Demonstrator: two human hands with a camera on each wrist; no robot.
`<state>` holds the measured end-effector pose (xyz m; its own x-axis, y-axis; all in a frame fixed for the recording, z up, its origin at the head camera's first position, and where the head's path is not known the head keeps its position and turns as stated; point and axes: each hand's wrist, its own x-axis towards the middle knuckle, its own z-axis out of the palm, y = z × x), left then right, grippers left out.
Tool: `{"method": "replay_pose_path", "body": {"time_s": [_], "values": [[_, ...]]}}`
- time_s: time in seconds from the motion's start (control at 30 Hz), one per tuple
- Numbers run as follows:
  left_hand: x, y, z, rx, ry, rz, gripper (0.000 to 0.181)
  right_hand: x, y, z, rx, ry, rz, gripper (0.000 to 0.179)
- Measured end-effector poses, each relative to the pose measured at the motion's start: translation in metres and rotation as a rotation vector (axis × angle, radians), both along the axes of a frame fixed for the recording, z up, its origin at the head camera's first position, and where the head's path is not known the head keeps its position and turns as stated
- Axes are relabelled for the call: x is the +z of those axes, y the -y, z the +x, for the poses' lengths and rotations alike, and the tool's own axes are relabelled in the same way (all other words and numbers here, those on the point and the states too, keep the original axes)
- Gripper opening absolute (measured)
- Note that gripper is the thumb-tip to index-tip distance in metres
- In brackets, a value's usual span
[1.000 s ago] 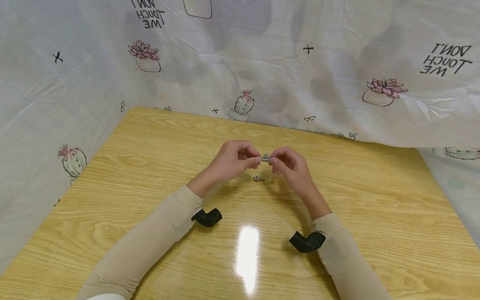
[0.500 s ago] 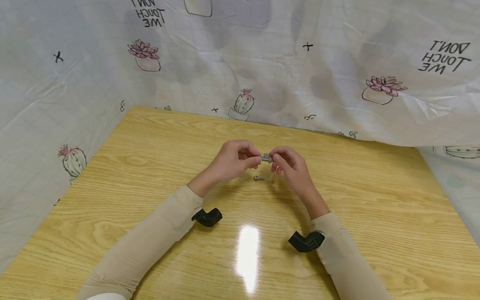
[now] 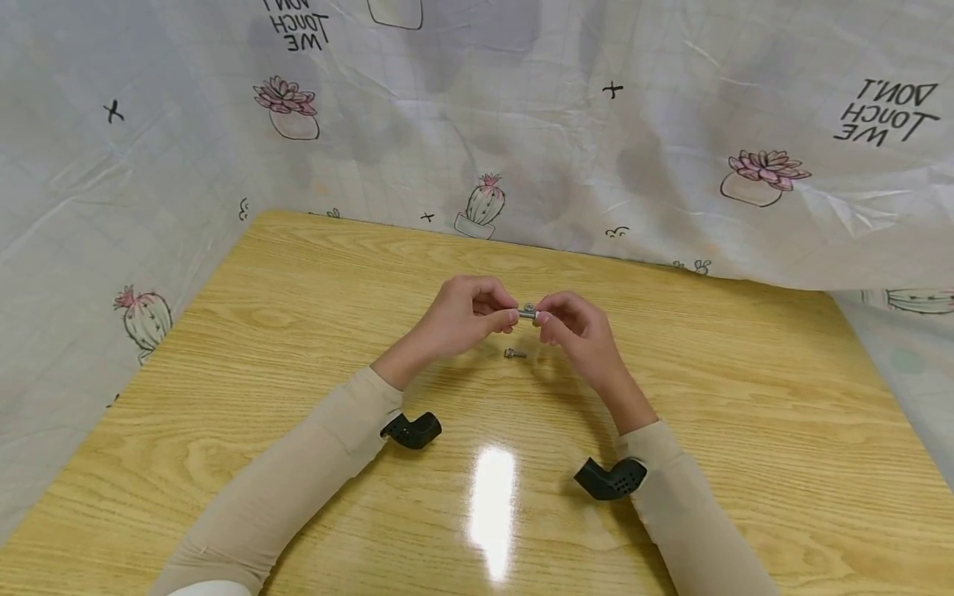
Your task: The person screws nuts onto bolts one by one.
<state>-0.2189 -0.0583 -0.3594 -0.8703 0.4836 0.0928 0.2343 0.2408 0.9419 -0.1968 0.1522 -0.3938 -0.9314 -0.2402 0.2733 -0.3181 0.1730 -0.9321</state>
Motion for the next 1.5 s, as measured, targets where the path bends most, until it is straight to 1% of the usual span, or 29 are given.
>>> {"method": "replay_pose_path", "body": {"time_s": [0.17,0.27,0.43,0.5,0.67,0.83,1.1,1.3,1.5], "values": [[0.0014,-0.0015,0.002,-0.013,0.008,0.002,0.005,-0.0007,0.0001,-0.0014,-0.012,0.029,0.022,0.027],[0.0018,-0.0021,0.0022,-0.016,0.01,0.002,0.005,-0.0006,-0.0002,-0.002,-0.01,0.02,0.032,0.03],[0.0026,-0.0015,0.0015,-0.003,0.014,-0.005,0.005,0.0014,-0.0017,-0.0013,0.022,-0.035,-0.031,0.019],[0.0031,-0.001,0.0012,0.004,0.013,-0.009,0.005,0.0023,-0.0022,-0.0009,0.034,-0.044,-0.048,0.018],[0.0034,-0.0013,0.0006,0.011,0.008,-0.009,0.005,0.0029,-0.0026,-0.0004,0.04,-0.037,-0.044,0.016],[0.004,-0.0024,0.0009,0.003,0.012,-0.003,0.006,0.0015,-0.0027,-0.0017,0.038,-0.035,-0.041,0.015],[0.0035,-0.005,0.0005,-0.01,0.014,0.014,0.004,0.0014,-0.0021,-0.0031,0.016,-0.006,0.006,0.026],[0.0028,-0.0041,-0.0006,0.006,0.019,-0.002,0.005,0.0025,-0.0044,-0.0035,0.025,-0.031,-0.035,0.017],[0.0027,-0.0035,-0.0021,0.013,0.007,-0.009,0.005,0.0046,-0.0051,-0.0022,0.05,-0.031,-0.052,0.018]]}}
